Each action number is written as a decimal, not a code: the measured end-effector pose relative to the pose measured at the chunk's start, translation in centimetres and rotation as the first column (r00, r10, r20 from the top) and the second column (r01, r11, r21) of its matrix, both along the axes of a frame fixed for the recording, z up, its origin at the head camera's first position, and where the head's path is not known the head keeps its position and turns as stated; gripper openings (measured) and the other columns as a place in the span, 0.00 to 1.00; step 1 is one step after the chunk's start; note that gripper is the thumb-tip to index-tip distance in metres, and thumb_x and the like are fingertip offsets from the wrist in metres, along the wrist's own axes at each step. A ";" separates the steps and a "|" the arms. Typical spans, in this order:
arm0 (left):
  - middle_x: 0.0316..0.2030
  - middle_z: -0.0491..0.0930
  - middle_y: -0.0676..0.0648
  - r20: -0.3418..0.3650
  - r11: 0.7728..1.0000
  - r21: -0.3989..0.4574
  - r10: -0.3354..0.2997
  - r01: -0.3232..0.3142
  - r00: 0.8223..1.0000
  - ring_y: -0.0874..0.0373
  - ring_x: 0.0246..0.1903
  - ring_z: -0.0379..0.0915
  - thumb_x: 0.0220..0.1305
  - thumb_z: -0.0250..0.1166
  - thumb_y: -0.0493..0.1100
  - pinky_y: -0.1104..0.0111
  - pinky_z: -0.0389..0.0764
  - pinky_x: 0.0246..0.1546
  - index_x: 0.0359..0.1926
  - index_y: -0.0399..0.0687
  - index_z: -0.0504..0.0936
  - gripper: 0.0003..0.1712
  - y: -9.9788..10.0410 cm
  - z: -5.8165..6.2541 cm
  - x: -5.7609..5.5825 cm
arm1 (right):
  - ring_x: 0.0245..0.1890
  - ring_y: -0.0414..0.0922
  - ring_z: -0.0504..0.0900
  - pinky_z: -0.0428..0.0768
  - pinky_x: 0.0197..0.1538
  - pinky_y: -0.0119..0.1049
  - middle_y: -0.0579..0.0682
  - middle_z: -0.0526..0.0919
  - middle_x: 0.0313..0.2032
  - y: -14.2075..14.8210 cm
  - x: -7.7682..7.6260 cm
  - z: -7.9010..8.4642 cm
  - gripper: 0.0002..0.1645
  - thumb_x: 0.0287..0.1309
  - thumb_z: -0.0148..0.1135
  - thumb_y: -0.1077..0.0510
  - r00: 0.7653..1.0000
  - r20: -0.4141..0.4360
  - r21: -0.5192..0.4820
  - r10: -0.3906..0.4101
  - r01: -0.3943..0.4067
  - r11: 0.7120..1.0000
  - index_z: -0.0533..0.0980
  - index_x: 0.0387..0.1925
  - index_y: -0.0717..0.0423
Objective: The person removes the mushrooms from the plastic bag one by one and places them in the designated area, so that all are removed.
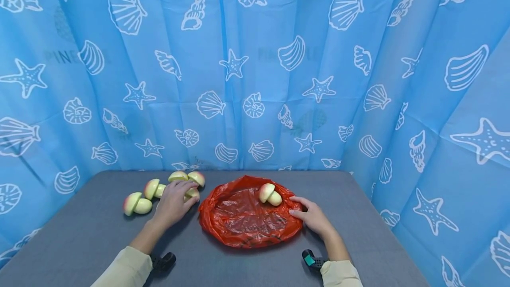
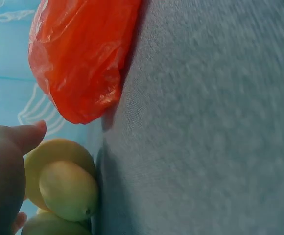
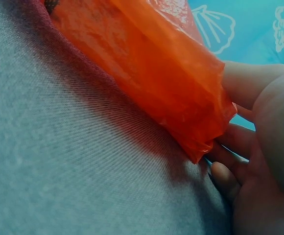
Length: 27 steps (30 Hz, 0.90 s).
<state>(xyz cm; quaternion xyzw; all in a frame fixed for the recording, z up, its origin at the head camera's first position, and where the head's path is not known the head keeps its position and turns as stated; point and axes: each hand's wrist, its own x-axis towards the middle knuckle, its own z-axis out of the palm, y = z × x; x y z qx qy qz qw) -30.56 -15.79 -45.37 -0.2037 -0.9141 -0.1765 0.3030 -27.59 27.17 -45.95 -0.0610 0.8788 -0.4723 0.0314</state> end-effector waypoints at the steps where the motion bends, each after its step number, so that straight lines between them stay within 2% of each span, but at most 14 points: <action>1: 0.51 0.81 0.46 0.001 1.000 0.002 0.002 -0.002 1.000 0.42 0.51 0.72 0.52 0.76 0.48 0.45 0.69 0.53 0.48 0.50 0.84 0.22 0.1 0.0 0.0 | 0.65 0.68 0.60 0.63 0.61 0.65 0.68 0.63 0.66 0.0 0.1 0.0 0.31 0.64 0.62 0.50 1.000 0.001 -0.005 -0.001 0.001 1.000 0.70 0.65 0.57; 6: 0.54 0.79 0.44 0.004 1.000 0.023 0.001 -0.001 1.000 0.43 0.53 0.72 0.54 0.74 0.49 0.44 0.69 0.53 0.49 0.50 0.84 0.21 1.0 0.5 -0.4 | 0.65 0.67 0.60 0.61 0.62 0.65 0.68 0.63 0.66 0.0 0.3 0.1 0.31 0.64 0.63 0.50 1.000 0.005 -0.011 -0.009 0.009 1.000 0.70 0.65 0.57; 10: 0.55 0.78 0.44 0.022 0.999 0.047 -0.027 0.026 0.999 0.44 0.56 0.71 0.56 0.74 0.49 0.44 0.67 0.56 0.50 0.49 0.84 0.21 2.1 1.5 -0.6 | 0.65 0.67 0.60 0.61 0.62 0.65 0.67 0.64 0.66 0.0 0.2 0.1 0.31 0.63 0.63 0.50 1.000 -0.004 -0.007 -0.007 0.007 1.000 0.71 0.65 0.57; 19: 0.58 0.76 0.47 0.149 0.993 0.092 -0.084 0.071 0.985 0.47 0.59 0.69 0.60 0.70 0.50 0.48 0.68 0.58 0.55 0.54 0.82 0.21 5.4 3.8 -1.9 | 0.66 0.67 0.59 0.60 0.62 0.65 0.67 0.63 0.67 0.1 0.1 0.1 0.31 0.64 0.62 0.50 1.000 0.003 -0.015 -0.004 0.004 1.000 0.70 0.65 0.57; 24: 0.58 0.75 0.48 0.208 0.978 0.164 -0.159 0.126 0.965 0.48 0.59 0.69 0.62 0.68 0.50 0.51 0.71 0.57 0.57 0.53 0.80 0.23 7.8 4.7 -2.0 | 0.65 0.67 0.60 0.61 0.62 0.65 0.67 0.64 0.66 0.2 0.1 0.0 0.31 0.63 0.63 0.50 1.000 -0.009 -0.003 0.000 0.000 1.000 0.71 0.64 0.57; 27: 0.59 0.75 0.48 0.255 0.955 0.248 -0.229 0.165 0.940 0.49 0.60 0.68 0.64 0.67 0.50 0.52 0.70 0.58 0.58 0.53 0.79 0.23 9.4 5.1 -1.8 | 0.65 0.67 0.60 0.61 0.62 0.65 0.67 0.64 0.66 0.1 0.0 -0.1 0.31 0.63 0.63 0.50 1.000 -0.004 -0.012 -0.003 0.003 1.000 0.71 0.64 0.56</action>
